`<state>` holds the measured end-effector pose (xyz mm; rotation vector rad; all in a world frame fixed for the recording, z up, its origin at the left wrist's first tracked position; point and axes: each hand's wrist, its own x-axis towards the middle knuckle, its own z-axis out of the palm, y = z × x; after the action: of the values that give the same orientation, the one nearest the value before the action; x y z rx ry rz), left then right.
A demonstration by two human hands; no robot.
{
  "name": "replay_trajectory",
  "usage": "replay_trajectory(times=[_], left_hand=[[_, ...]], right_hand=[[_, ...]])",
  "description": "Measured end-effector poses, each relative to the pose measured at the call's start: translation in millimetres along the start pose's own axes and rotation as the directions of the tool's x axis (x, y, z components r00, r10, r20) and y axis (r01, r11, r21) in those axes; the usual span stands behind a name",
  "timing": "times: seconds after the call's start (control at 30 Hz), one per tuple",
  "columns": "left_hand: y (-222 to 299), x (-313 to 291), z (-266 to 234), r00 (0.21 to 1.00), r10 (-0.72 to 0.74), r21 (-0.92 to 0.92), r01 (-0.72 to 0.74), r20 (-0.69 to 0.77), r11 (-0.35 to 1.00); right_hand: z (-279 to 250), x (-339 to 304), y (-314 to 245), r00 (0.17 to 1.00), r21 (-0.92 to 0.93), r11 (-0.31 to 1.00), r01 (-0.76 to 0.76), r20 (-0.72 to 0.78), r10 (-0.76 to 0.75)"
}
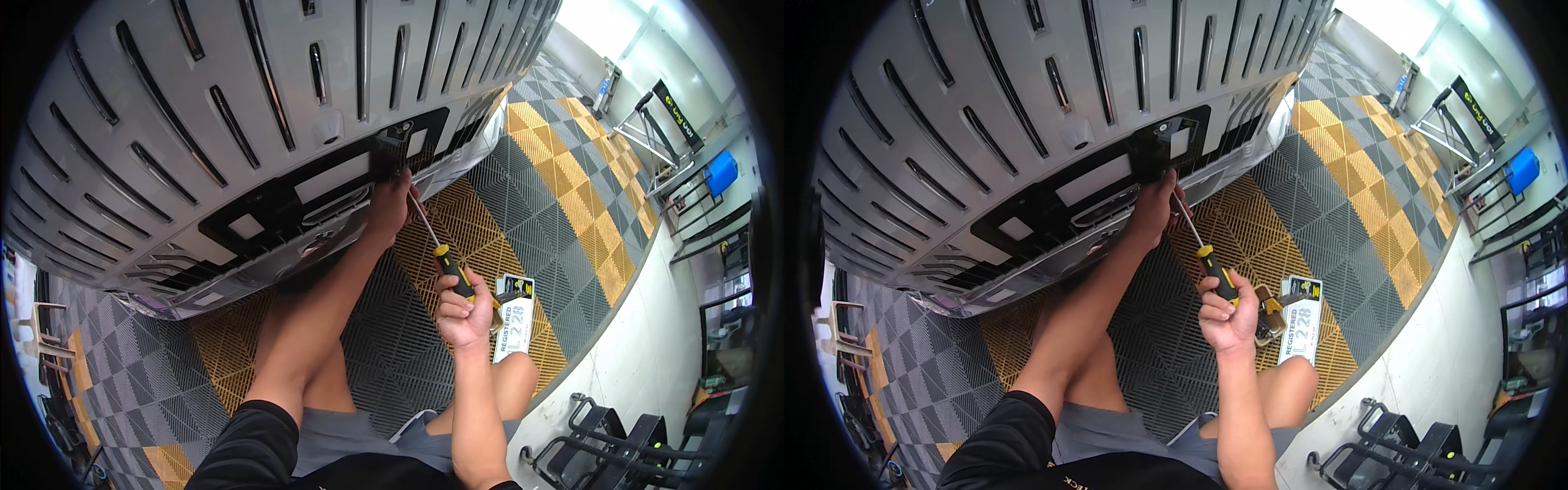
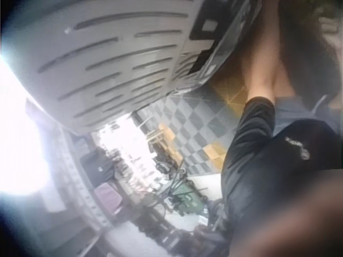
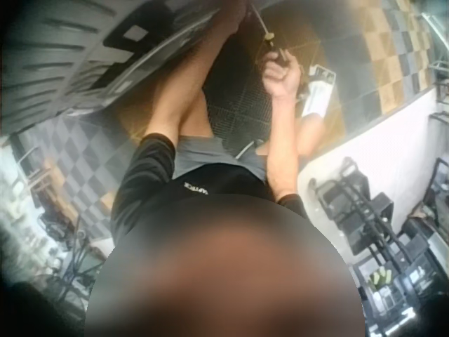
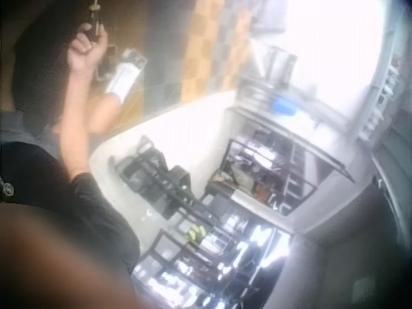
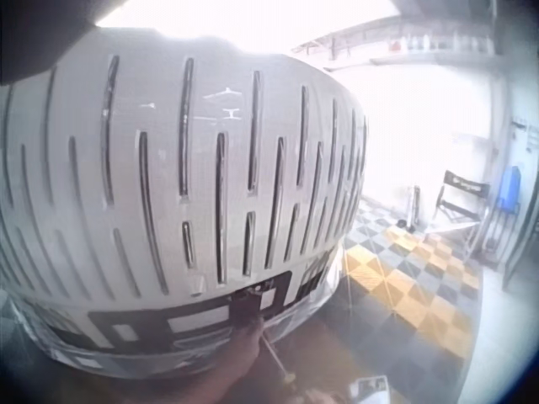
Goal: The person kneels in front of a white car and uses a screwdriver to fasten a license plate frame to the front bumper. They tighten multiple screws around the frame, then place the screwdriver and a small container into a tool caddy.
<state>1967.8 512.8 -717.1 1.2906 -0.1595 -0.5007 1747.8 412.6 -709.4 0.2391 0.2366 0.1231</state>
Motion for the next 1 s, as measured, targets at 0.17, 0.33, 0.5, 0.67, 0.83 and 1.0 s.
replay_trajectory(times=[0.17,0.33,0.5,0.67,0.83,1.0], left_hand=[[7.9,-0.6,4.3,0.997,-0.061,0.01,0.062,-0.053,0.998],[19.0,-27.8,11.3,0.98,-0.197,-0.19,0.196,0.017,0.962],[2.8,-100.6,42.5,0.886,-0.383,-0.185,0.436,0.261,0.881],[-7.4,-107.9,41.2,0.946,-0.249,-0.194,0.29,0.209,0.937],[-25.4,-103.5,41.9,0.981,-0.022,-0.104,0.043,0.192,0.994],[-13.1,-111.5,35.4,0.946,-0.12,-0.216,0.19,0.303,0.958]], right_hand=[[6.1,-1.2,11.0,0.996,-0.081,0.996,-0.037,0.072,0.043],[21.5,-4.2,7.9,0.784,-0.779,-0.613,0.128,0.458,-0.419],[36.1,-8.5,6.1,0.734,-0.148,-0.987,-0.065,0.663,-0.148],[29.6,-11.2,18.1,0.63,-0.482,-0.874,0.067,0.699,-0.337],[14.3,-37.7,3.0,0.985,-0.515,0.842,-0.158,-0.025,0.17],[10.8,-40.7,-2.0,0.994,-0.045,0.993,-0.111,0.018,0.112]])
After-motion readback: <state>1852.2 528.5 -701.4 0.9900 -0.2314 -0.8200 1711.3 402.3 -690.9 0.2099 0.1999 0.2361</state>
